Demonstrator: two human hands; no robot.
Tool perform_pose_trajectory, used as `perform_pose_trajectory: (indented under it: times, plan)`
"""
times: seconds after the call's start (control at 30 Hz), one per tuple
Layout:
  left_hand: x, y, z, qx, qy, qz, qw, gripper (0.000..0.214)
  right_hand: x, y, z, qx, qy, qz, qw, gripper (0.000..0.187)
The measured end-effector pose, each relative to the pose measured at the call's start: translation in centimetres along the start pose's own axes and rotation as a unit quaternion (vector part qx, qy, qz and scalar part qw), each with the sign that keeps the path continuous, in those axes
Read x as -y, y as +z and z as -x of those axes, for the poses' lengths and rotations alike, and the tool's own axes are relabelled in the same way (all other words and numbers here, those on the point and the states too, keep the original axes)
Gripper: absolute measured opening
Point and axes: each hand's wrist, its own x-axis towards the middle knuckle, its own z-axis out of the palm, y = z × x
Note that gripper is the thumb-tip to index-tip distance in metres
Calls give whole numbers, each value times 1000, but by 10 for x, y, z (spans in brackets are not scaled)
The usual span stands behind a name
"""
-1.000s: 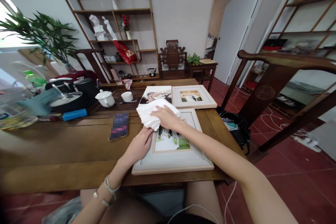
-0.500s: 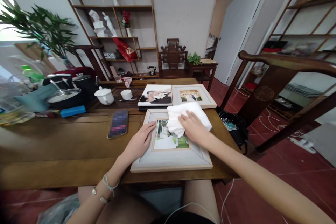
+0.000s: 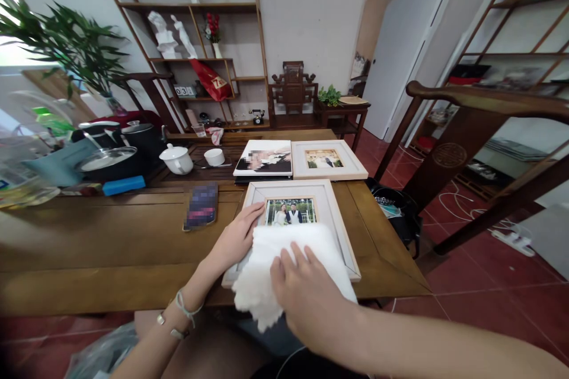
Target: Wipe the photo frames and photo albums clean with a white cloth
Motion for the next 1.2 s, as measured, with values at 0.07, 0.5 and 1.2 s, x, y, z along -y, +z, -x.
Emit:
perform_pose_trajectory:
  times: [0.07, 0.5, 1.2]
  plan:
    - [-1, 0, 0, 2, 2, 1, 1000, 44, -15, 11, -18, 6, 38, 6, 999, 63]
    - [-2, -1, 0, -7, 0, 1, 1000, 41, -81, 8, -118, -18, 135, -3, 991, 52]
    - [-1, -1, 1, -3, -2, 2, 1000, 45, -53, -13, -6, 54, 49, -82, 994, 68]
